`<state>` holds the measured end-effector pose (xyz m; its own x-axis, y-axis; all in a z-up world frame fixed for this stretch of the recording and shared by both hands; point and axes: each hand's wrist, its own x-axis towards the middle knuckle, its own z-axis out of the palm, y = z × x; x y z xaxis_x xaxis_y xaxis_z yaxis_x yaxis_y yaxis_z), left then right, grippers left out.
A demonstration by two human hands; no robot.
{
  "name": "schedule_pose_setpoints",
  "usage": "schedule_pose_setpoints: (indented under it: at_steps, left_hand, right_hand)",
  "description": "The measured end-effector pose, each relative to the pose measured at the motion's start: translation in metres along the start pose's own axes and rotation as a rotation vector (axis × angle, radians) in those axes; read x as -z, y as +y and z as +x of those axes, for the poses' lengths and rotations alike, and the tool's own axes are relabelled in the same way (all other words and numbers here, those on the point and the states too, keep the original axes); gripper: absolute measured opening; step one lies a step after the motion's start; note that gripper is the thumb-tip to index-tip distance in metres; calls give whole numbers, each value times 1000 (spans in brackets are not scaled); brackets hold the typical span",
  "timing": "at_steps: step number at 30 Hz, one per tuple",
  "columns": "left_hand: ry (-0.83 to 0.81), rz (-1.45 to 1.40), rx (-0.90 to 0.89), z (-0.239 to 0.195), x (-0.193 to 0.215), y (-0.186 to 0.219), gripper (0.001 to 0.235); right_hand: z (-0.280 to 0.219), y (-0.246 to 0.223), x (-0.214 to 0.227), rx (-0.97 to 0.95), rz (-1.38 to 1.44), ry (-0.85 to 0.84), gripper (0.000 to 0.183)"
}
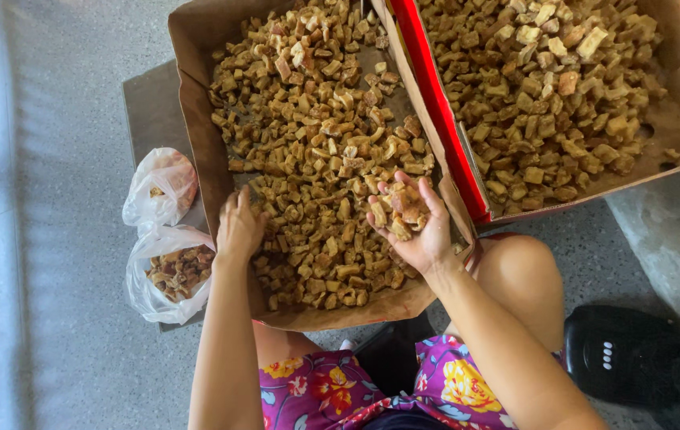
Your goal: The person sits on the floor and sorts small, brown, cubed food items by hand. They pick up handfuls from a large cardboard box on the left and transfer them into a second cardboard box on the right. Two plastic bags containing similar items are visible on the floor to the left.
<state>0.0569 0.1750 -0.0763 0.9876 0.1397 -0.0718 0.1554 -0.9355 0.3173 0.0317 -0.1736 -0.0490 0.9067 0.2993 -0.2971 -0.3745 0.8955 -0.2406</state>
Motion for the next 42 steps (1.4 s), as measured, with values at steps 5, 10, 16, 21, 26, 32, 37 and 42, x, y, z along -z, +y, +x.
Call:
schedule_pose_setpoints:
  at_steps: [5, 10, 16, 21, 26, 32, 37, 42]
  left_hand:
    - [-258, 117, 201, -6, -19, 33, 85]
    - [30, 28, 106, -43, -21, 51, 73]
    - [209, 55, -123, -41, -18, 62, 37]
    - [109, -585, 103, -64, 4, 66, 21]
    - [297, -728, 188, -117, 60, -20, 24]
    - [113, -591, 630, -126, 59, -172, 40]
    - [120, -414, 439, -77, 19, -216, 46]
    - [62, -87, 382, -48, 39, -185, 70]
  right_hand:
    - [4, -3, 7, 26, -2, 67, 31]
    - [7, 3, 12, 22, -41, 95, 29]
    - [8, 3, 12, 24, -59, 107, 27]
    - [7, 3, 17, 33, -63, 72, 24]
    - [8, 7, 19, 2, -68, 12, 23]
    - [7, 6, 15, -38, -92, 67, 24]
    - [6, 10, 17, -18, -128, 128, 24]
    - [6, 13, 18, -35, -133, 101, 23]
